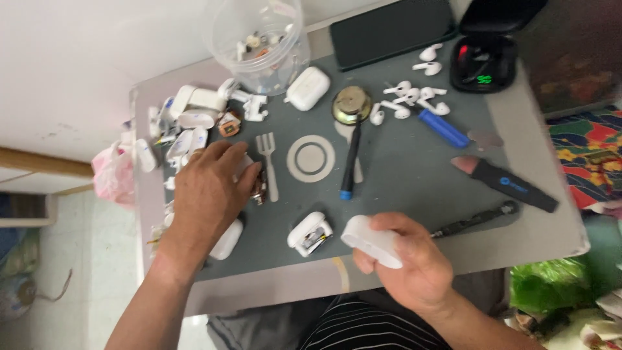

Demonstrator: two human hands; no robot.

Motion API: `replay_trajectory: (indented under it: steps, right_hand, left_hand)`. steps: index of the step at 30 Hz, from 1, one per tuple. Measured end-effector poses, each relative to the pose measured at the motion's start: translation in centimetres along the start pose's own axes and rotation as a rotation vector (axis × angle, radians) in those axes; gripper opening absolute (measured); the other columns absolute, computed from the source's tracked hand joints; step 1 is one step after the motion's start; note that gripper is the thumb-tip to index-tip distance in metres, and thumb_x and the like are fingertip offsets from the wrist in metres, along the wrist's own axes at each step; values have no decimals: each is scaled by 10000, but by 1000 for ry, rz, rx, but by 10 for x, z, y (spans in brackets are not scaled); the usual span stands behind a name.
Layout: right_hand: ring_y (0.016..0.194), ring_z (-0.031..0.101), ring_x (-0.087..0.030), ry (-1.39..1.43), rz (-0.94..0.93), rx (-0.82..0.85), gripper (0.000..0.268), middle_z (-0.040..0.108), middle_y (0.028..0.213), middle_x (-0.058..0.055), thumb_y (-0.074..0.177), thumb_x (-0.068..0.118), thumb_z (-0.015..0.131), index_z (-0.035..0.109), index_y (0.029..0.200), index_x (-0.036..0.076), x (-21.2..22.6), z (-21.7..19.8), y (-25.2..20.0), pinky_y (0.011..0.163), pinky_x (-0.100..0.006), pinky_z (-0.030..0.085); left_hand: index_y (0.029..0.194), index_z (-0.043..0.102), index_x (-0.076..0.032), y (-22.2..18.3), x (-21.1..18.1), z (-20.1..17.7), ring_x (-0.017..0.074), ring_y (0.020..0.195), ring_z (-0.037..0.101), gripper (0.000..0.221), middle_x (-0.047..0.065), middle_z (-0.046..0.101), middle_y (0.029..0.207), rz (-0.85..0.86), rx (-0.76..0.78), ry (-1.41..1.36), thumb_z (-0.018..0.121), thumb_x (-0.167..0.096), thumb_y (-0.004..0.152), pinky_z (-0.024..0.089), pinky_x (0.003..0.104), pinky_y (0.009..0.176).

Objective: Sorting and inspecting various internal components of disassembled wireless earbuds on a repair bench.

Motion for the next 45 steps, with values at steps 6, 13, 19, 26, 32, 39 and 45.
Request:
replay_trajectory:
  steps: [6, 13, 19, 26, 32, 39, 45]
  right_hand:
    - [611, 617, -345, 20, 60, -172, 366, 699, 906, -328, 890, 209, 684, 701, 1141, -56, -4, -10, -5, 581, -406, 491]
    - [629, 605, -294, -35, 120, -87, 300, 663, 910, -220, 940, 221, 644, 726, 1139, 12, 6, -2, -1, 632, -402, 493]
    - [640, 586, -307, -91, 82, -35, 297, 627, 853, -196, 945, 184, 631, 713, 1149, -16, 3, -2, -4, 628, -415, 475]
    - [697, 663, -319, -169, 66, -117, 367, 750, 1042, -329, 888, 190, 703, 721, 1137, -79, -14, -19, -16, 572, -400, 545]
    - [624, 611, -358, -130, -15, 10, 316, 698, 911, -324, 989, 139, 636, 701, 1185, -101, -5, -14, -10, 634, -470, 475]
    - [684, 618, -370, -115, 96, -6, 325, 685, 876, -275, 998, 149, 631, 719, 1220, -70, -10, -33, -14, 679, -528, 482]
    - [676, 632, -382, -103, 16, 38, 337, 723, 1146, -327, 993, 96, 621, 694, 1239, -122, -14, -33, -17, 663, -501, 499]
  left_hand:
    - [1229, 760, -132, 5, 2, 13, 387, 963, 720, 403, 101, 763, 1203, -50, 82, -91, 793, -318, 873, 570, 482, 770]
    - [1240, 775, -161, 20, -3, 1, 339, 1012, 738, 390, 132, 774, 1183, -106, 80, 17, 739, -267, 867, 604, 485, 752]
    - [1343, 676, -209, 34, -3, 8, 400, 1095, 697, 517, 143, 657, 1382, -218, 349, -46, 690, -314, 837, 571, 552, 882]
    - [1440, 593, -103, 37, 10, -16, 320, 1330, 595, 599, 166, 635, 1428, 30, 159, -454, 716, -70, 855, 436, 412, 1108]
    - [1458, 543, -122, 33, 4, -41, 233, 1308, 658, 545, 72, 694, 1377, 77, 115, -735, 706, -9, 951, 489, 348, 1105]
    - [1455, 536, -145, 30, 7, -28, 289, 1328, 640, 680, 82, 663, 1417, 143, 65, -664, 693, 114, 846, 492, 383, 1161]
    - [1470, 494, -30, 41, 11, -18, 469, 1312, 568, 541, 231, 551, 1488, 92, 166, -546, 546, 55, 938, 499, 573, 1020]
Point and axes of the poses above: each hand's wrist, its own y-axis towards the middle knuckle, its own z-axis out of the palm, x = y × z, the point moved 2 cm from there along y, towards the middle knuckle
